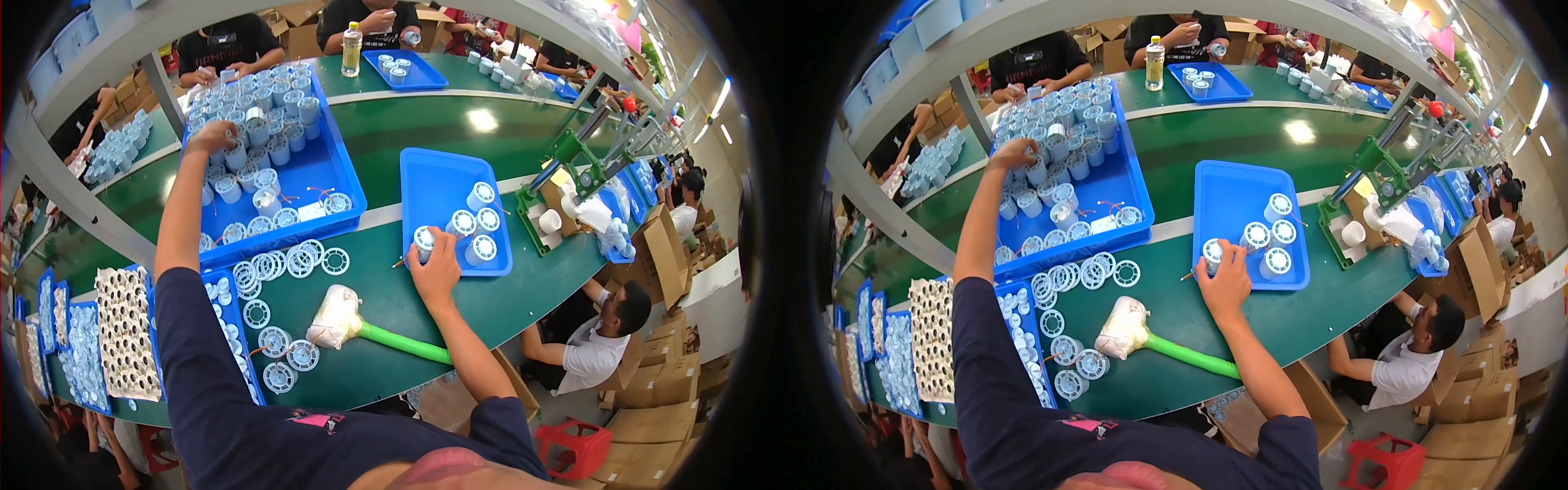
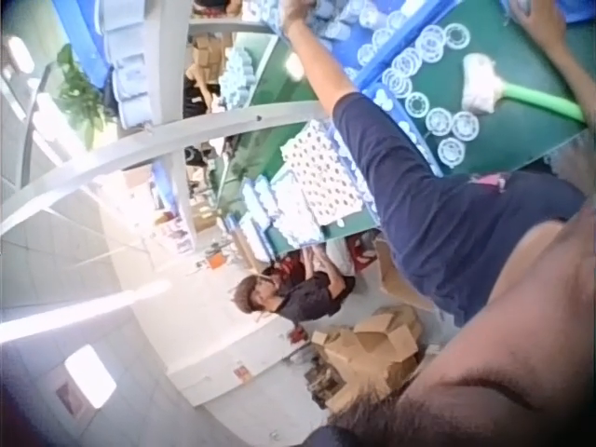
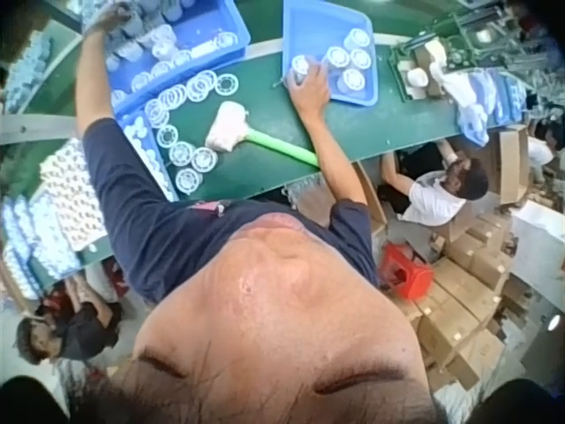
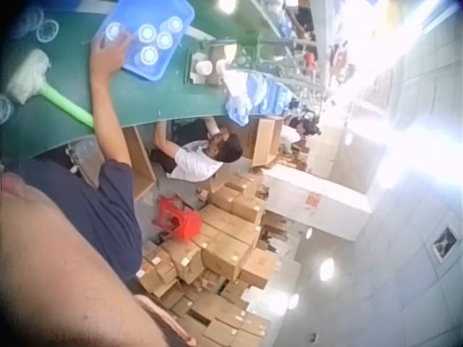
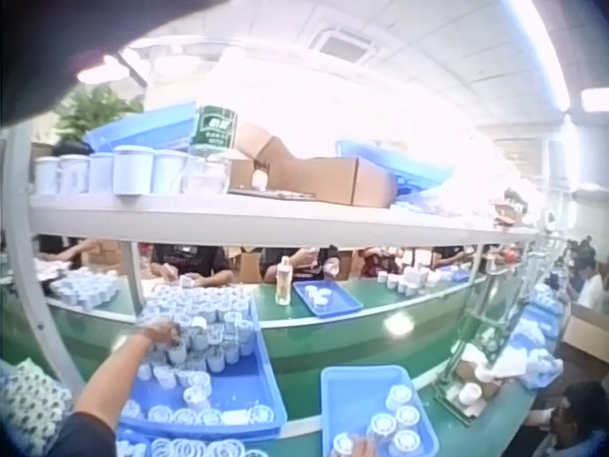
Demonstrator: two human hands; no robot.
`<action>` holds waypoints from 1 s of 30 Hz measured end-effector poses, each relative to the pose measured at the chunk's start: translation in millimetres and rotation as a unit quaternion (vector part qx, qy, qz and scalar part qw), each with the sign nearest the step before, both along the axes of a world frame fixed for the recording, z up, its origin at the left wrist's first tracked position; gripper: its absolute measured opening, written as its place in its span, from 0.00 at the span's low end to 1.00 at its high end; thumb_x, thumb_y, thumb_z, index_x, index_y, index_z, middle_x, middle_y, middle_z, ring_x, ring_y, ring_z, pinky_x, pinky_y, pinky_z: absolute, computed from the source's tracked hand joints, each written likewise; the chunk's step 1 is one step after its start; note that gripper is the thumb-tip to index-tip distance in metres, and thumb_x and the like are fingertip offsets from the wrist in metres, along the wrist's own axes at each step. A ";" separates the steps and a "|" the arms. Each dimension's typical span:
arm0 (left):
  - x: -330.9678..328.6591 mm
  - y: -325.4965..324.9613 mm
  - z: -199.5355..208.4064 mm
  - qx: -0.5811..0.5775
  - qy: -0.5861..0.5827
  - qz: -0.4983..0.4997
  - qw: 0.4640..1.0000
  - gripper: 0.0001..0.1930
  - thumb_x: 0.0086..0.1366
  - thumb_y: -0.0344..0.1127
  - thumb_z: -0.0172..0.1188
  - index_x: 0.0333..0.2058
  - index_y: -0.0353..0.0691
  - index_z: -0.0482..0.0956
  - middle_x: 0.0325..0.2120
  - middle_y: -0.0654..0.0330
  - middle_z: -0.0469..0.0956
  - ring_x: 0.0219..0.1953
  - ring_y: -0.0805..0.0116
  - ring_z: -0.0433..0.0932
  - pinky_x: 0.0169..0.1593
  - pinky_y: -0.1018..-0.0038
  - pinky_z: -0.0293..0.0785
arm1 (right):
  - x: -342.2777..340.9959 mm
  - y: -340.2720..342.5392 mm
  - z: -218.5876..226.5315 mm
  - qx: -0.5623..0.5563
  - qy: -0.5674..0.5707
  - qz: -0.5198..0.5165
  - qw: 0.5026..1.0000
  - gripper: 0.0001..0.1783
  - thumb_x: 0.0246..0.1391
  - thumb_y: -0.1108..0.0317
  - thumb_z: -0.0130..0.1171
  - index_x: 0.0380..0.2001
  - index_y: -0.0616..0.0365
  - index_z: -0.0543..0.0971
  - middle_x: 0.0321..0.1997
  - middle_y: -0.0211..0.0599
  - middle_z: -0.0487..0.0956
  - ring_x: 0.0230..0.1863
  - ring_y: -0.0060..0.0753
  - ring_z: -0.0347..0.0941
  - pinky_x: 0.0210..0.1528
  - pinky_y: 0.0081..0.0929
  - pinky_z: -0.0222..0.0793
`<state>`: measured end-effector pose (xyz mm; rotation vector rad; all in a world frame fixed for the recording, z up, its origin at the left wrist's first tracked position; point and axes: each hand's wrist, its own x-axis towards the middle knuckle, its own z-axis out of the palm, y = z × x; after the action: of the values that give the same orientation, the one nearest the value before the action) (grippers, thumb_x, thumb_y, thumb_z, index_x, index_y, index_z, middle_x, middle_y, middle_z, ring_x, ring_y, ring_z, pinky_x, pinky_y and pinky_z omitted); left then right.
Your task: Assembling electronic components by fitting plastic pieces together and securing them with a rubber mallet.
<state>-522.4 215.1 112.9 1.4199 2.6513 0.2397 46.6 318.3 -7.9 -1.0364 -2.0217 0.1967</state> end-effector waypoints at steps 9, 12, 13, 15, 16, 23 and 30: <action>-16.9 -16.9 -15.6 0.040 0.037 0.006 0.998 0.15 0.53 0.28 0.70 0.41 0.45 0.85 0.43 0.47 0.85 0.46 0.48 0.84 0.49 0.60 0.81 | -0.5 -4.2 0.2 -0.011 0.003 0.014 1.000 0.26 0.52 0.58 0.66 0.54 0.51 0.75 0.48 0.39 0.73 0.42 0.49 0.78 0.36 0.47 0.75; 8.1 -1.2 -25.8 0.034 0.049 -0.015 0.998 0.13 0.55 0.27 0.65 0.40 0.45 0.85 0.42 0.47 0.85 0.46 0.48 0.84 0.50 0.59 0.80 | 11.3 0.1 -3.8 -0.004 -0.001 0.006 1.000 0.26 0.52 0.56 0.66 0.53 0.49 0.74 0.47 0.42 0.73 0.40 0.51 0.79 0.34 0.46 0.76; 13.2 -0.2 -29.4 0.054 0.032 -0.004 0.998 0.12 0.56 0.28 0.64 0.40 0.45 0.85 0.42 0.47 0.85 0.47 0.48 0.84 0.51 0.59 0.79 | 12.4 0.9 -5.2 0.002 0.005 0.005 1.000 0.26 0.52 0.56 0.66 0.54 0.49 0.74 0.47 0.42 0.73 0.39 0.51 0.79 0.34 0.46 0.76; 9.1 -13.2 -35.9 0.093 0.045 -0.006 0.995 0.12 0.58 0.30 0.61 0.41 0.45 0.85 0.42 0.46 0.84 0.49 0.47 0.83 0.54 0.57 0.77 | 8.2 -0.7 -4.5 -0.003 0.002 0.005 1.000 0.26 0.52 0.56 0.66 0.54 0.48 0.74 0.47 0.42 0.73 0.39 0.51 0.79 0.34 0.47 0.76; 18.4 -5.1 -43.8 0.092 0.041 -0.011 0.995 0.13 0.58 0.29 0.60 0.42 0.45 0.84 0.43 0.46 0.84 0.50 0.46 0.83 0.55 0.56 0.77 | 10.1 -0.4 -7.3 -0.015 -0.011 -0.010 1.000 0.26 0.52 0.56 0.66 0.54 0.48 0.74 0.48 0.42 0.73 0.39 0.52 0.79 0.34 0.47 0.76; 36.2 -2.9 -31.6 0.066 0.033 0.031 0.997 0.23 0.55 0.27 0.65 0.52 0.46 0.77 0.49 0.46 0.78 0.54 0.45 0.79 0.57 0.57 0.76 | 5.7 4.1 -9.2 0.017 -0.008 -0.019 1.000 0.27 0.50 0.57 0.67 0.54 0.48 0.74 0.47 0.41 0.74 0.39 0.52 0.80 0.34 0.47 0.75; 61.0 -18.2 -10.9 0.042 0.079 0.071 0.993 0.25 0.59 0.29 0.67 0.57 0.49 0.77 0.59 0.49 0.72 0.60 0.46 0.75 0.62 0.58 0.74 | 1.5 -3.0 -2.6 0.003 -0.005 -0.004 1.000 0.25 0.53 0.57 0.66 0.54 0.49 0.75 0.48 0.39 0.74 0.43 0.51 0.79 0.36 0.46 0.75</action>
<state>-461.4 196.9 102.1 1.3272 2.9074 0.2670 48.1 315.3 -10.5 -1.0428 -2.0256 0.1811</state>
